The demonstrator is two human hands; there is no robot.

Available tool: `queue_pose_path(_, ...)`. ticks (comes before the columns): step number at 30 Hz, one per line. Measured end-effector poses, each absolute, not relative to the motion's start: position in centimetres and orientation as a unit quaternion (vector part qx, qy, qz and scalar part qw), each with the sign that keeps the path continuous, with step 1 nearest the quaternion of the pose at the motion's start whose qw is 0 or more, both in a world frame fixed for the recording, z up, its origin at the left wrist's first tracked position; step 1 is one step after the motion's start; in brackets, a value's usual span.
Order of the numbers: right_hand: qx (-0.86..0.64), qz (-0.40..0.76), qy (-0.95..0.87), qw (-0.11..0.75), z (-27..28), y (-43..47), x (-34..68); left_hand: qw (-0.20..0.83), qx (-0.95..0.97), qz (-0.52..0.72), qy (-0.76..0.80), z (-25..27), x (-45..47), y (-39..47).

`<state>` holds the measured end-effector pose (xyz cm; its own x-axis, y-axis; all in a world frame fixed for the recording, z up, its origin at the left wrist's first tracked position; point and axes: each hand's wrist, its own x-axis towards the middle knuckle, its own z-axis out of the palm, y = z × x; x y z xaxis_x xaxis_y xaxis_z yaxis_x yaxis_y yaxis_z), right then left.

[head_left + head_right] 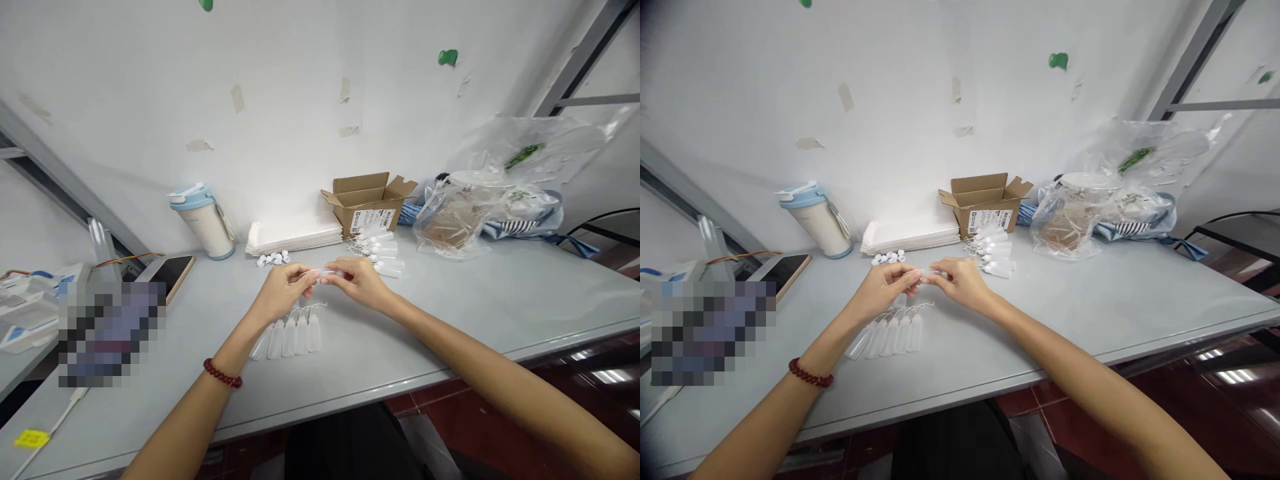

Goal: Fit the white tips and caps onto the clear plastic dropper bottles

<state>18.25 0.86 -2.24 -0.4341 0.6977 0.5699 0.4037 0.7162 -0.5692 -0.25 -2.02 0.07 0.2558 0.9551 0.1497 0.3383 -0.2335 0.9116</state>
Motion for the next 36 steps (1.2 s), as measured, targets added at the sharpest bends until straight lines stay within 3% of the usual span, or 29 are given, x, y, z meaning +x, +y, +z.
queue_pose_path(7, -0.341, 0.278, -0.806, 0.395, -1.6, 0.4, 18.4, 0.331, 0.714, 0.437, 0.436, -0.3, -0.2, -2.3)
queue_pose_path(14, -0.355, 0.321, -0.789, 0.386, -1.4, 0.6, 18.6, 0.364, 0.692, 0.401, 0.478, 0.2, -0.1, -2.4)
queue_pose_path(27, -0.365, 0.42, -0.747, 0.365, -1.4, 0.6, 18.2, 0.334, 0.718, 0.408, 0.454, 0.2, 0.4, -2.7)
queue_pose_path(36, -0.368, 0.318, -0.782, 0.389, -1.2, 0.0, 18.2, 0.454, 0.671, 0.352, 0.468, 0.6, 0.1, -2.5)
